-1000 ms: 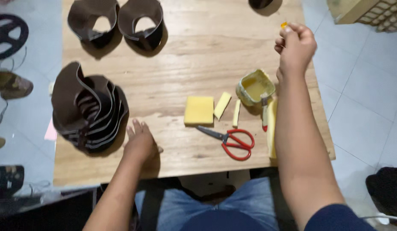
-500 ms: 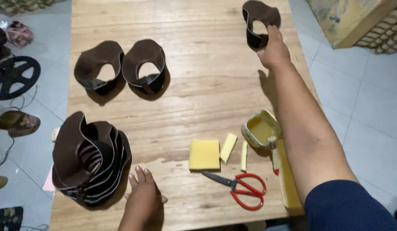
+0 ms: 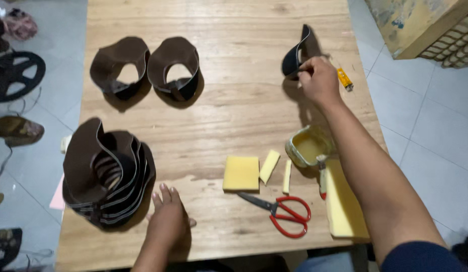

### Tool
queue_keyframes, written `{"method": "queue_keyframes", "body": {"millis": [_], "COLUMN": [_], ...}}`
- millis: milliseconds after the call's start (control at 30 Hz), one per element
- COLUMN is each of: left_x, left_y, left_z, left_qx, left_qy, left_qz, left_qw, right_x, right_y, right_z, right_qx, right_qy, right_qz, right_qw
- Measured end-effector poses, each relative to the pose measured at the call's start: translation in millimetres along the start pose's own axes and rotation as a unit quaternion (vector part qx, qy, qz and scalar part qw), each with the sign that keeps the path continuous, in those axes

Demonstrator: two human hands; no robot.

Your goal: The person inserts yellow foam padding into the footbed of a brown sandal upper and trims excess material with scissors. They repeat this process for another sandal and then cut additional foam pieces from a larger block.

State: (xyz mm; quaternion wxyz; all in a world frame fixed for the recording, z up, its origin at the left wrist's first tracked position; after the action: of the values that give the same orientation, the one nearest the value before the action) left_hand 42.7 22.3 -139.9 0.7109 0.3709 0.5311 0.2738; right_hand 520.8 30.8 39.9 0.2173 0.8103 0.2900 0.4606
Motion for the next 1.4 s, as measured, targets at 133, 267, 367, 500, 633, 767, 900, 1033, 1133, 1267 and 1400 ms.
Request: {"method": "queue_keyframes", "body": {"millis": [133, 267, 367, 500, 633, 767, 900, 1033, 1133, 1267, 1400], "left_x": [-3.0, -21.8, -64.7, -110.5, -134.2, -169.4, -196.3, -210.1, -210.4, -209.2, -211.3], "left_y": [7.2, 19.8, 20.6, -45.9, -74.1, -49.3, -50.3, -50.2, -50.8, -34.3, -16.1], "left_z": [0.0, 7.7, 8.5, 43.3, 45.9, 43.7, 50.8, 64.2, 71.7, 66.8, 60.6], "left_qx": [0.007, -0.060, -0.349, -0.692, -0.738, -0.618, -0.432, -0.380, -0.629, -0.505, -0.443], "left_qy": [-0.017, -0.086, -0.150, -0.148, -0.119, -0.320, -0.363, -0.365, -0.401, -0.396, -0.406], "left_qz": [0.026, 0.128, 0.201, -0.008, 0.002, 0.166, 0.254, 0.247, 0.087, 0.190, 0.245], "left_qw": [1.000, 0.986, 0.903, 0.707, 0.664, 0.699, 0.785, 0.813, 0.661, 0.743, 0.761], "right_x": [-76.8, -173.0, -231.8, -298.0, -345.2, -368.5, -392.3, -406.5, -407.3, -398.5, -352.1], "right_y": [28.0, 48.3, 82.0, 84.5, 74.8, 62.1, 31.9, 12.0, 4.4, -2.1, 24.2], "right_z": [-59.5, -120.5, -173.5, -225.0, -233.7, -213.7, -165.3, -133.9, -131.1, -132.8, -121.7], "right_qx": [0.158, 0.400, 0.216, 0.165, 0.165, 0.186, 0.300, 0.423, 0.453, 0.365, 0.092], "right_qy": [-0.076, -0.167, -0.031, 0.151, 0.182, 0.075, -0.173, -0.315, -0.332, -0.286, -0.080], "right_qz": [-0.051, -0.093, -0.092, -0.155, -0.216, -0.221, -0.251, -0.224, -0.240, -0.333, -0.253], "right_qw": [0.983, 0.897, 0.972, 0.962, 0.945, 0.954, 0.904, 0.819, 0.792, 0.821, 0.960]}}
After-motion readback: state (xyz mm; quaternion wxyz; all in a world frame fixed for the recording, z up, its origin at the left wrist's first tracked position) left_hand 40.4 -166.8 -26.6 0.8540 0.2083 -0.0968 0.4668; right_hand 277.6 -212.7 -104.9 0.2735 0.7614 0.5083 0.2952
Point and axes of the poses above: each hand's wrist, its own x-axis towards the middle knuckle, its own y-axis out of the back of the hand, z = x × y, the point moved 10 cm from there along x, towards the middle knuckle, and after that the axes turned 5 degrees about -x, right-handed, at the moved point
